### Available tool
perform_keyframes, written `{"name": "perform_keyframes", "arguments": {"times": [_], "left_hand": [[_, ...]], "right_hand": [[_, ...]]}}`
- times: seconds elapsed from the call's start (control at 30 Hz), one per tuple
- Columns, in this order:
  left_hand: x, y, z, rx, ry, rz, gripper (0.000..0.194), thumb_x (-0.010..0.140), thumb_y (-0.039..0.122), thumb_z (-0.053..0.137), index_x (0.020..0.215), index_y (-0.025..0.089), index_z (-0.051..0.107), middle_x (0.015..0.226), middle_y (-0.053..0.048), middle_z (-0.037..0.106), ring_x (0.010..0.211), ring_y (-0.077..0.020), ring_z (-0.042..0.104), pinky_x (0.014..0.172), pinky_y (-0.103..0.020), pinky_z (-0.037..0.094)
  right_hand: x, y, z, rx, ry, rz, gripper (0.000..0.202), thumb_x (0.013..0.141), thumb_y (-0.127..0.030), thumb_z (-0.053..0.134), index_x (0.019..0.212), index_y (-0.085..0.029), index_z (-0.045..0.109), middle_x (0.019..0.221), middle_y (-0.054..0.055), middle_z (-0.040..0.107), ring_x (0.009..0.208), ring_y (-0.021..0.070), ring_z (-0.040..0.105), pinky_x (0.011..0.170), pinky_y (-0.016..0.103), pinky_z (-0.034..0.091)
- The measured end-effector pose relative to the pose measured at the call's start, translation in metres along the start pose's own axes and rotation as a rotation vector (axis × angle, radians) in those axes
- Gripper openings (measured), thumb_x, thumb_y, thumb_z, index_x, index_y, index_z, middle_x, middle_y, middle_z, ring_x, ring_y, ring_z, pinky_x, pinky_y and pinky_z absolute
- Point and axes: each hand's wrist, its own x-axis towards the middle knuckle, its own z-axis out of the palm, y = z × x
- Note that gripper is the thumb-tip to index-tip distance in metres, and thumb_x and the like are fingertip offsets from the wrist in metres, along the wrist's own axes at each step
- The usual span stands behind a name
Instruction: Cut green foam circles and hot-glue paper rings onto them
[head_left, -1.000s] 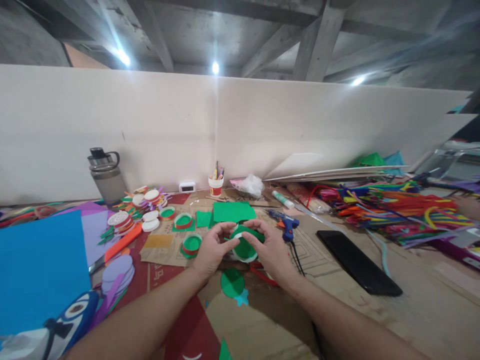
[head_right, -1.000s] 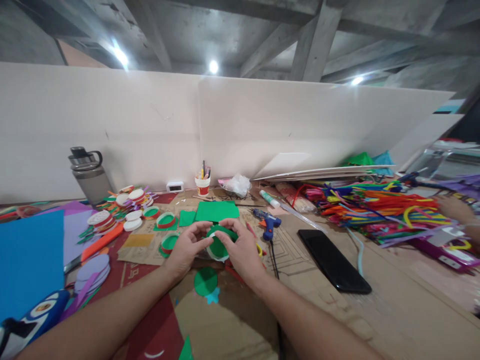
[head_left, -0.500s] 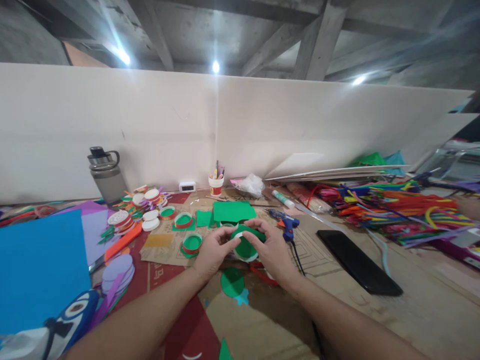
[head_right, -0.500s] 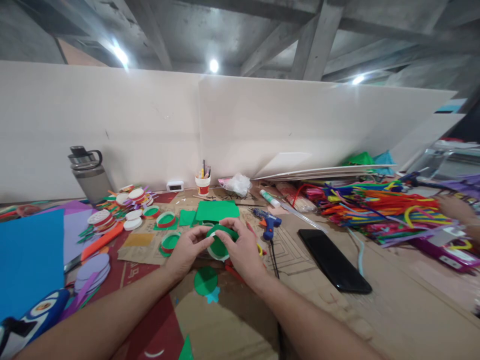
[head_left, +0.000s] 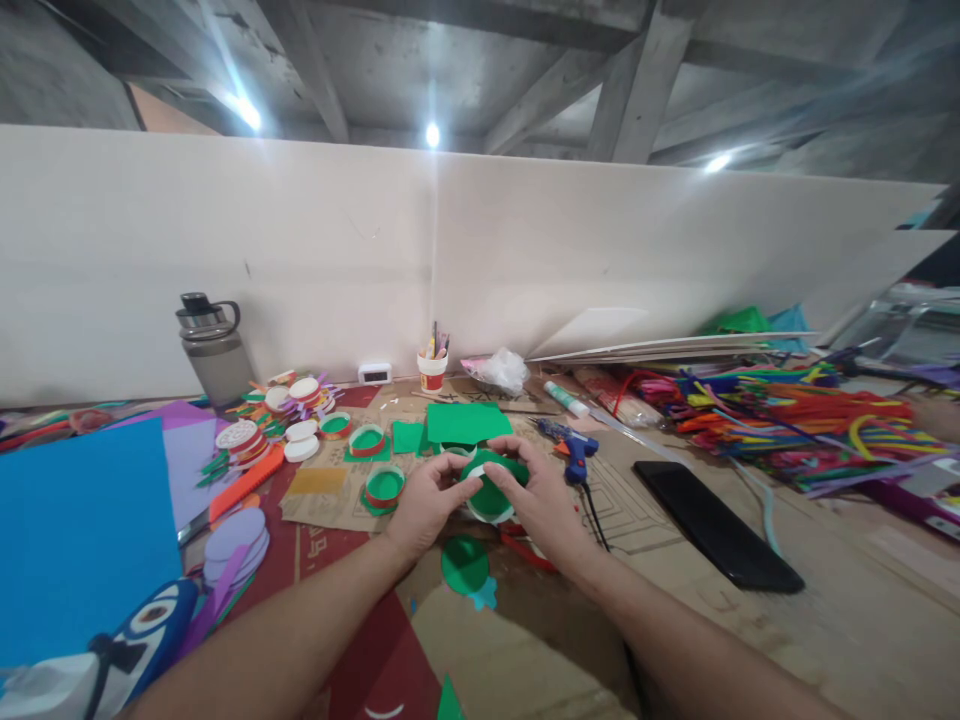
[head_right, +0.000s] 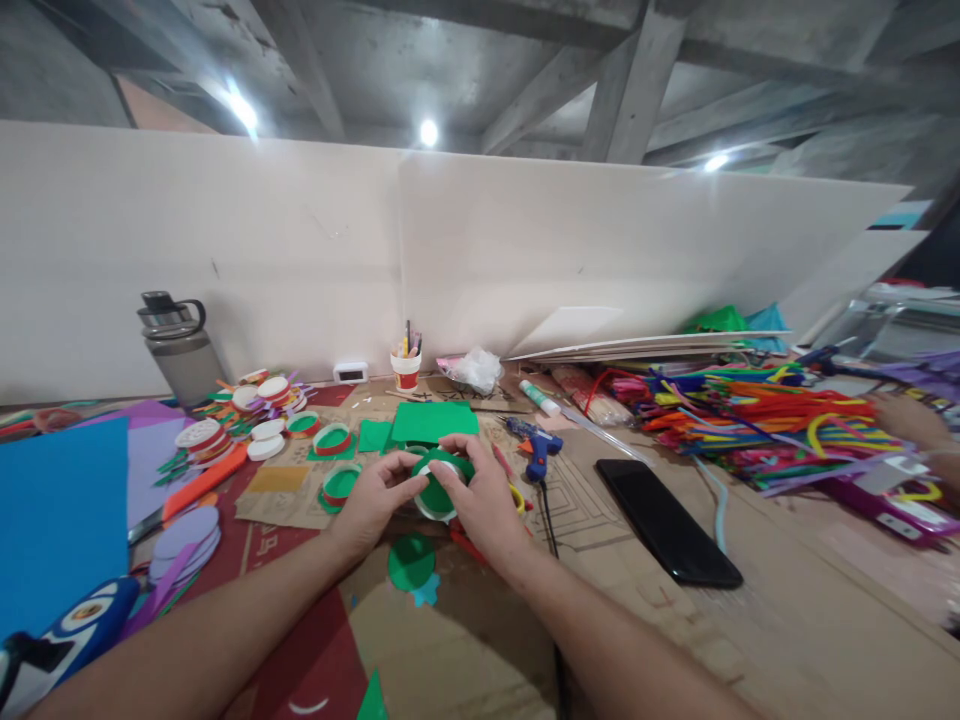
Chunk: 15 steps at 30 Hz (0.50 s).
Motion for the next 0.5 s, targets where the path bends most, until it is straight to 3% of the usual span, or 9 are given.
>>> {"name": "perform_keyframes", "arguments": {"times": [0.27,0.5], "left_hand": [[0.0003,-0.0033,0.0001,-0.033,-0.008,-0.027,0.030,0.072,0.036,0.074,0.091,0.015,0.065,0.084,-0.002,0.066,0.072,-0.0131,0.059,0.066,-0.024,0.046],[-0.0005,0.0039,-0.0004,-0.044,-0.073,-0.013,0.045,0.075,0.037,0.071,0.115,0.018,0.062,0.117,-0.009,0.065,0.100,-0.0223,0.061,0.080,-0.030,0.050]], "right_hand": [[0.0009,-0.0022,-0.0014,0.004,-0.009,0.038,0.024,0.078,-0.034,0.064,0.097,-0.020,0.060,0.096,0.003,0.065,0.091,0.0205,0.060,0.083,0.033,0.044],[0.0003,-0.0019,-0.0021,0.006,-0.010,0.039,0.024,0.078,-0.034,0.064,0.097,-0.020,0.061,0.098,0.004,0.066,0.094,0.0215,0.060,0.085,0.034,0.045]]}}
